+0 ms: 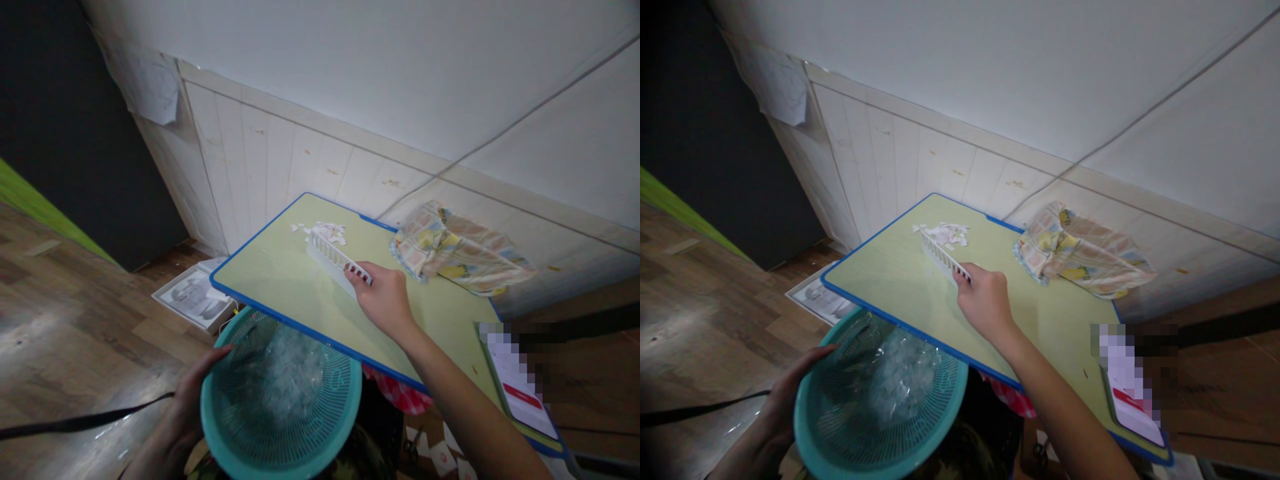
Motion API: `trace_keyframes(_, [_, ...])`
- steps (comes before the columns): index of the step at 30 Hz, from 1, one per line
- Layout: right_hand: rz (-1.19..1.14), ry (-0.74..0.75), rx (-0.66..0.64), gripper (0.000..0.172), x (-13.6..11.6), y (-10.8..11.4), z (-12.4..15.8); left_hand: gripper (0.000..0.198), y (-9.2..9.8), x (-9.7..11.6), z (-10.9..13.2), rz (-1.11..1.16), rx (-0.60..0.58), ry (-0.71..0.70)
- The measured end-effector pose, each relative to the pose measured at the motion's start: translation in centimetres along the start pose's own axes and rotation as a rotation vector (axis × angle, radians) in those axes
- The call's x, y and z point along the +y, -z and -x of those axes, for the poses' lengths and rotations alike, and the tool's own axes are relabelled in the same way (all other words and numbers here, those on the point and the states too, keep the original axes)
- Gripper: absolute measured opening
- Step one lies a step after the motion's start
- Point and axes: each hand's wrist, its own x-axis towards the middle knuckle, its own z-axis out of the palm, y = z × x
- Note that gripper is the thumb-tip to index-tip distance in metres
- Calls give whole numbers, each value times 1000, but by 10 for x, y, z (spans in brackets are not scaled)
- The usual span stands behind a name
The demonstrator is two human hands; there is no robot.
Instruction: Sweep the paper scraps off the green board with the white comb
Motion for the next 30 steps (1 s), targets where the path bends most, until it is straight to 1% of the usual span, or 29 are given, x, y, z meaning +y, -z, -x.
trace_keyframes(4, [-26,52,-42,22,-4,15,20,17,0,0,-1,-12,8,-23])
trace_keyframes(6, [-49,65,-38,21,-2,21,30,15,0,0,-2,-24,4,-20])
trace_keyframes(10, [-50,91,45,22,8,25,39,15,0,0,-2,-39,-18,-6])
trace_keyframes(15, [-33,153,6,22,18,29,50,17,-1,0,-2,-32,-26,-17])
trace_keyframes(18, [-37,143,42,20,20,36,57,18,-3,0,-2,-42,-33,-15])
trace_keyframes(19, [-52,140,33,20,21,38,59,18,-4,0,-2,-43,-31,-12])
trace_keyframes(22, [-94,132,-54,18,26,47,62,22,-9,-1,-1,-29,-7,7])
trace_keyframes(24, [-78,111,-72,17,31,54,62,22,-11,-2,1,-20,3,14])
trace_keyframes(27, [-26,68,-21,15,40,60,60,16,-14,-3,4,-10,-7,13])
trace_keyframes(30, [-54,35,13,17,41,55,54,18,-16,-4,6,-12,0,27])
